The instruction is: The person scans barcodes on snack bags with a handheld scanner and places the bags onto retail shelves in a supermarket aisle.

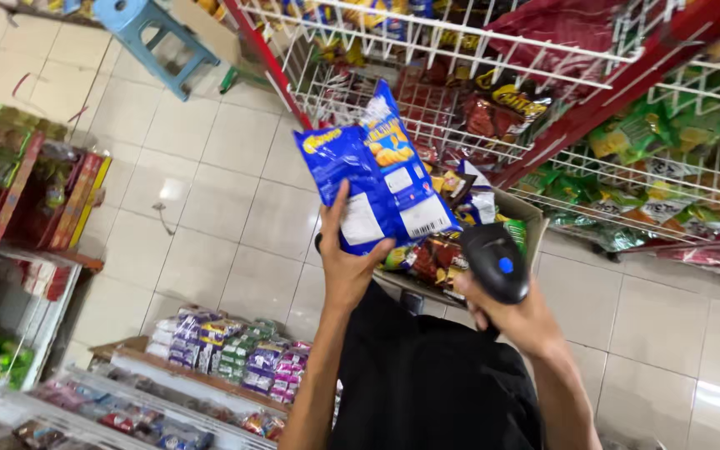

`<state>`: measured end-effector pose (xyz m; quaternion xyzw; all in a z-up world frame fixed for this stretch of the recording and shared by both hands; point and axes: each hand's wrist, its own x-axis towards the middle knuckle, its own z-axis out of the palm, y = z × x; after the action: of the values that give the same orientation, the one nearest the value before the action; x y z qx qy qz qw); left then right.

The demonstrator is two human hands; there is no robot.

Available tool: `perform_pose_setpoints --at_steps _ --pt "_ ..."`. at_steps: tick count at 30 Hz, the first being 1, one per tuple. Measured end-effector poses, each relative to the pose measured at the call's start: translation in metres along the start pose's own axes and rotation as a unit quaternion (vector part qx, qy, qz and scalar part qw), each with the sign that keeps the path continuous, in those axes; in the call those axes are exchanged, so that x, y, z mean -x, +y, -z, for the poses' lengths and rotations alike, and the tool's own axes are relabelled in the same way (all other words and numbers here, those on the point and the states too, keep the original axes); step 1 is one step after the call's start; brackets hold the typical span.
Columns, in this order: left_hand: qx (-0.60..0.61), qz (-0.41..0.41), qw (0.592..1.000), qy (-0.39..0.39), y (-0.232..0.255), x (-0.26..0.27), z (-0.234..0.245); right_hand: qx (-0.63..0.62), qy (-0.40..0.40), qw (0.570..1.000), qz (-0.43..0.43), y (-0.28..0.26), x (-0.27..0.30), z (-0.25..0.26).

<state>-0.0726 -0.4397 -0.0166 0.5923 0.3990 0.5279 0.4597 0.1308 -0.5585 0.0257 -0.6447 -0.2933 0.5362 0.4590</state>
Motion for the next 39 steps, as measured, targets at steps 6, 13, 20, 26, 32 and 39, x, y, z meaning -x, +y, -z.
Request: perform_pose_setpoints --at_steps 6,13,20,26,32,39 --pt "-0.024 0.016 0.999 0.025 0.014 -0.007 0.03 0.1 -0.092 0.991 0.021 0.003 0.017 -0.042" --pt "-0.026 0.022 0.999 0.016 -0.014 -0.012 0.041 0.065 -0.084 0.994 -0.001 0.022 0.006 -0.048" --pt "0.804 0.298 0.506 -0.088 -0.123 0.024 0.056 0.011 0.097 0.979 0.181 -0.002 -0.044 -0.027" --pt "0.726 0.351 0.479 -0.346 -0.101 -0.002 0.043 0.061 0.072 0.957 0.274 -0.061 -0.105 -0.031" --pt "0.488 0.237 0.793 -0.277 -0.057 -0.113 0.09 0.07 0.161 0.959 0.221 -0.098 -0.144 -0.067" --pt "0.155 0.215 0.955 -0.134 -0.046 -0.219 0.101 0.139 0.168 0.959 0.179 -0.113 -0.157 -0.139"
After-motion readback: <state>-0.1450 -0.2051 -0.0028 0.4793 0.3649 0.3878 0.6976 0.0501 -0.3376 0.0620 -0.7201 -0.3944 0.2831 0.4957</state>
